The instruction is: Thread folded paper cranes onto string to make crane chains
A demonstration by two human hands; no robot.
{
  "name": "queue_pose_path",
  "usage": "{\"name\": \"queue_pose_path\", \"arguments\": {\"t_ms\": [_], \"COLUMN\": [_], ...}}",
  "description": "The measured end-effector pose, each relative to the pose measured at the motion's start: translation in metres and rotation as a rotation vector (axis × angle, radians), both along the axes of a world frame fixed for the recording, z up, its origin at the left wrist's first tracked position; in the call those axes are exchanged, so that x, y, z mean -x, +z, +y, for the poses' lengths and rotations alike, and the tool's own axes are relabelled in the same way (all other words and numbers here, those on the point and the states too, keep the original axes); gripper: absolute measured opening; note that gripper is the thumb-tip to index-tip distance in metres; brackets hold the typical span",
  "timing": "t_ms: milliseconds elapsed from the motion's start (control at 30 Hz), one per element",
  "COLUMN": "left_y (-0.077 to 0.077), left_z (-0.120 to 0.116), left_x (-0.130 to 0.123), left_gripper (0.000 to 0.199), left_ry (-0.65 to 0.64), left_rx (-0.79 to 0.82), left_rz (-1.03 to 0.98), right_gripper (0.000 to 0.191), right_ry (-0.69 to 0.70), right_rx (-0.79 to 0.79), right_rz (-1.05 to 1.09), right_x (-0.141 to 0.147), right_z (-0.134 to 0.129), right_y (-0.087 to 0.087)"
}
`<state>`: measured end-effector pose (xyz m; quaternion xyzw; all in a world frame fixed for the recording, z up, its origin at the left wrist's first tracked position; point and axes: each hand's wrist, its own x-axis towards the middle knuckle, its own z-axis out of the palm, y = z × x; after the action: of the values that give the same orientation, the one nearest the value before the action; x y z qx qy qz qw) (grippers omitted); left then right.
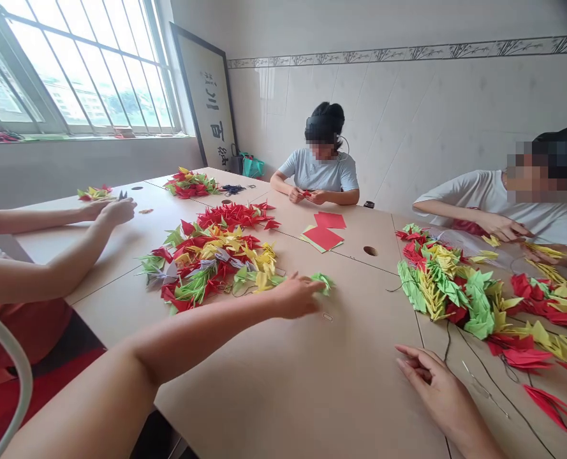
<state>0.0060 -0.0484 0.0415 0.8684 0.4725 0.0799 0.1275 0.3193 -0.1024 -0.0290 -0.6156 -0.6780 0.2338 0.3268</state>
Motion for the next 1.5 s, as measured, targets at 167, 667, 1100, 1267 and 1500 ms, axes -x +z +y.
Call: {"name": "queue_pose_path", "arguments": {"t_ms": [167, 667, 1100, 1267, 1500], "left_y": [0.007, 0.001, -0.022, -0.013, 0.003], "left_z": [-0.042, -0.096, -0.056, -0.062, -0.062], "left_x": [-0.004, 0.053, 0.089, 0.083, 0.108], "left_gripper": [0.056, 0.05, 0.043, 0.028, 0.031], "left_ry": [-0.372, -0.308, 0.149, 0.202, 0.452], "left_rx": [0.057, -0.065, -0.186, -0.186, -0.069], "left_rz": [-0.248, -0.053, -0.035, -0.108, -0.463], "right_gripper": [0.034, 0.036, 0.049, 0.042, 0.023], "right_ry": [0.01, 0.035, 0.333, 0.382, 0.542], "right_rx": [0.003, -0.008, -0.56, -0.371, -0.284], "right_rz": [-0.007, -0.053, -0.568, -0.582, -0.538], "right_x": [0.0, -0.005, 0.104, 0.17, 0.189], "right_z": [-0.001, 0.0, 0.01, 0.038, 0.037], "right_y": [0.001, -0.006, 0.012, 0.026, 0.028]}}
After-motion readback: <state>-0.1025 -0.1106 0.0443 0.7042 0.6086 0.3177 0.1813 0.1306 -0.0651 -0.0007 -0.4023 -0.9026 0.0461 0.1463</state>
